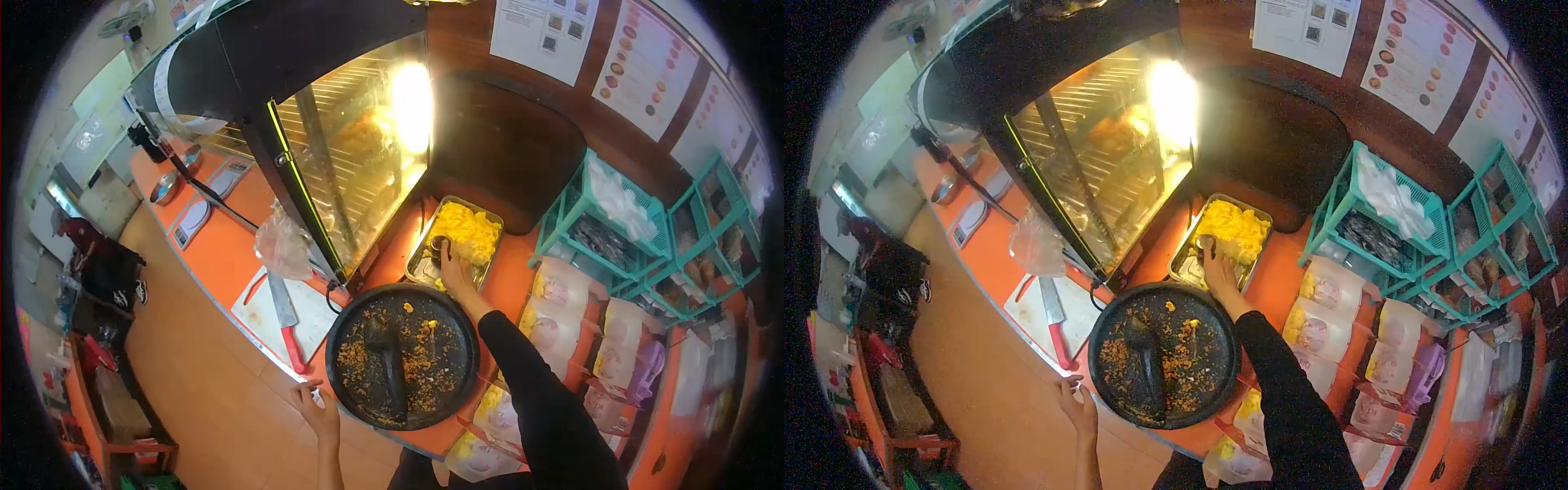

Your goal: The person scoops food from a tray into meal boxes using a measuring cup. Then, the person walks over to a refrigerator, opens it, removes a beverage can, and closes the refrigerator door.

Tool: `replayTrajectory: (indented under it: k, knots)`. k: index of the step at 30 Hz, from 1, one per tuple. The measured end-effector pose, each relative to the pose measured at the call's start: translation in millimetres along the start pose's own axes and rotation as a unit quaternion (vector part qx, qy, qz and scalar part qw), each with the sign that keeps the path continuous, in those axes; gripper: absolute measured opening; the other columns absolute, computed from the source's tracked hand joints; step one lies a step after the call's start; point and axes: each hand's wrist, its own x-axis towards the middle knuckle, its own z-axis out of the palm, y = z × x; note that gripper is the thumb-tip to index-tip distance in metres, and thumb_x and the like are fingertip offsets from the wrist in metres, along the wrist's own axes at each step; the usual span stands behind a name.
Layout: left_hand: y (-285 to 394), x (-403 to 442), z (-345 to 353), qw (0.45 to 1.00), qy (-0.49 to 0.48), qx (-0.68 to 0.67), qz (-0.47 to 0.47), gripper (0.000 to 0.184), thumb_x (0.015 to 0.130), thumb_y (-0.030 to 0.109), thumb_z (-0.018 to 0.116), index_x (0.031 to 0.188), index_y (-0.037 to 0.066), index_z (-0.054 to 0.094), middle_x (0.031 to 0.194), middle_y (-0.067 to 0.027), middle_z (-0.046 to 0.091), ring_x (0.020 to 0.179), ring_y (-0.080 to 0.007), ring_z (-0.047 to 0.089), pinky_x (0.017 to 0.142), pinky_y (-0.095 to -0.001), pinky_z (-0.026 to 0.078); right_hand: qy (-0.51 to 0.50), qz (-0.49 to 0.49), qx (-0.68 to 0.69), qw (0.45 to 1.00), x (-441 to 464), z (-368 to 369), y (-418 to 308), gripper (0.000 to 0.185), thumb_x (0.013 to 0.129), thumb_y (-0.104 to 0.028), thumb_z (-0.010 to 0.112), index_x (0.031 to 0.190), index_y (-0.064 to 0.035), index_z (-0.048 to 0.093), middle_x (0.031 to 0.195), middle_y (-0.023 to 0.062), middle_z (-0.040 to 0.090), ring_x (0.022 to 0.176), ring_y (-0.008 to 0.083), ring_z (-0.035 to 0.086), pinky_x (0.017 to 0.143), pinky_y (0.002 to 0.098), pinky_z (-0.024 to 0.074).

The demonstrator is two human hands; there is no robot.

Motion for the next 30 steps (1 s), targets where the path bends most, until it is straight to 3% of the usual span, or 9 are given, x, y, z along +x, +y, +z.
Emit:
replayTrajectory:
  k: [2,6,15,19,21,23,25,26,30]
  knots:
    - [2.9,1.9,4.8,1.000,0.003,-0.013,0.002,0.014,0.081,0.000,0.052,0.093,0.001,0.058,0.094,-0.0114,0.051,0.090,-0.0257,0.050,0.077,-0.0362,0.042,-0.165,0.070,0.122,0.976,5.0,-5.0,0.3,0.068,0.082,-0.002,0.045,0.146,-0.0025,0.021,0.120,0.0339,0.048,0.096,0.0509,0.054,0.085,0.0516,0.0445]
    - [4.4,7.1,13.1,0.999,0.003,-0.041,0.003,0.011,0.083,0.002,0.052,0.093,0.000,0.057,0.091,-0.0118,0.049,0.088,-0.0258,0.047,0.077,-0.0360,0.040,-0.325,0.091,0.076,0.938,13.9,-27.3,-4.5,0.070,0.082,-0.007,0.047,0.146,0.0001,0.020,0.115,0.0357,0.051,0.101,0.0465,0.056,0.086,0.0485,0.0457]
    - [12.0,8.0,7.7,0.999,-0.010,-0.041,-0.006,0.012,0.081,0.000,0.052,0.093,-0.001,0.056,0.091,-0.0117,0.048,0.087,-0.0257,0.047,0.078,-0.0361,0.040,-0.426,0.035,0.215,0.878,26.2,-95.2,10.6,0.058,0.085,-0.013,0.052,0.140,-0.0049,0.034,0.108,0.0292,0.060,0.102,0.0420,0.059,0.085,0.0470,0.0463]
    - [8.1,0.2,10.0,0.999,-0.016,-0.033,-0.007,0.012,0.081,0.000,0.052,0.093,-0.001,0.056,0.091,-0.0116,0.047,0.088,-0.0254,0.047,0.079,-0.0366,0.040,-0.412,0.077,0.309,0.854,41.8,-45.5,26.8,0.050,0.085,-0.012,0.050,0.135,-0.0062,0.041,0.106,0.0256,0.062,0.105,0.0407,0.058,0.089,0.0436,0.0456]
    - [8.8,-3.0,11.2,0.999,-0.029,-0.032,-0.024,0.012,0.082,0.000,0.053,0.093,0.000,0.056,0.092,-0.0116,0.047,0.089,-0.0253,0.047,0.079,-0.0371,0.040,-0.180,0.005,0.262,0.948,30.3,20.1,34.0,0.051,0.084,-0.010,0.052,0.134,-0.0064,0.043,0.104,0.0226,0.063,0.103,0.0389,0.058,0.087,0.0440,0.0462]
    - [9.5,-3.2,11.2,0.999,-0.034,-0.029,-0.026,0.012,0.082,0.001,0.053,0.093,0.000,0.056,0.093,-0.0115,0.047,0.089,-0.0253,0.047,0.080,-0.0371,0.040,-0.144,0.004,0.173,0.974,28.3,-1.6,17.7,0.053,0.081,-0.008,0.052,0.133,-0.0075,0.043,0.102,0.0210,0.063,0.101,0.0378,0.060,0.087,0.0455,0.0457]
    - [7.9,-4.1,9.6,0.998,-0.038,-0.026,-0.029,0.011,0.082,0.001,0.053,0.093,0.000,0.056,0.093,-0.0114,0.047,0.090,-0.0253,0.047,0.080,-0.0371,0.040,-0.278,0.038,0.264,0.923,25.0,-28.0,10.4,0.054,0.079,-0.008,0.053,0.132,-0.0109,0.045,0.103,0.0198,0.064,0.101,0.0372,0.060,0.087,0.0471,0.0462]
    - [5.4,-3.7,8.8,0.999,-0.035,-0.022,-0.023,0.011,0.082,0.001,0.053,0.093,0.000,0.056,0.093,-0.0114,0.047,0.090,-0.0253,0.047,0.080,-0.0369,0.041,-0.347,-0.010,0.247,0.905,33.2,-61.6,7.7,0.051,0.083,-0.016,0.056,0.133,-0.0135,0.045,0.125,0.0186,0.055,0.109,0.0376,0.057,0.092,0.0458,0.0453]
    - [0.2,-3.7,7.0,0.999,-0.035,-0.016,-0.011,0.010,0.083,0.002,0.053,0.093,0.000,0.056,0.093,-0.0116,0.047,0.088,-0.0255,0.048,0.081,-0.0361,0.041,-0.490,-0.083,0.083,0.864,47.4,-108.4,13.2,0.040,0.078,-0.024,0.062,0.118,-0.0229,0.062,0.118,0.0140,0.060,0.105,0.0325,0.061,0.090,0.0439,0.0479]
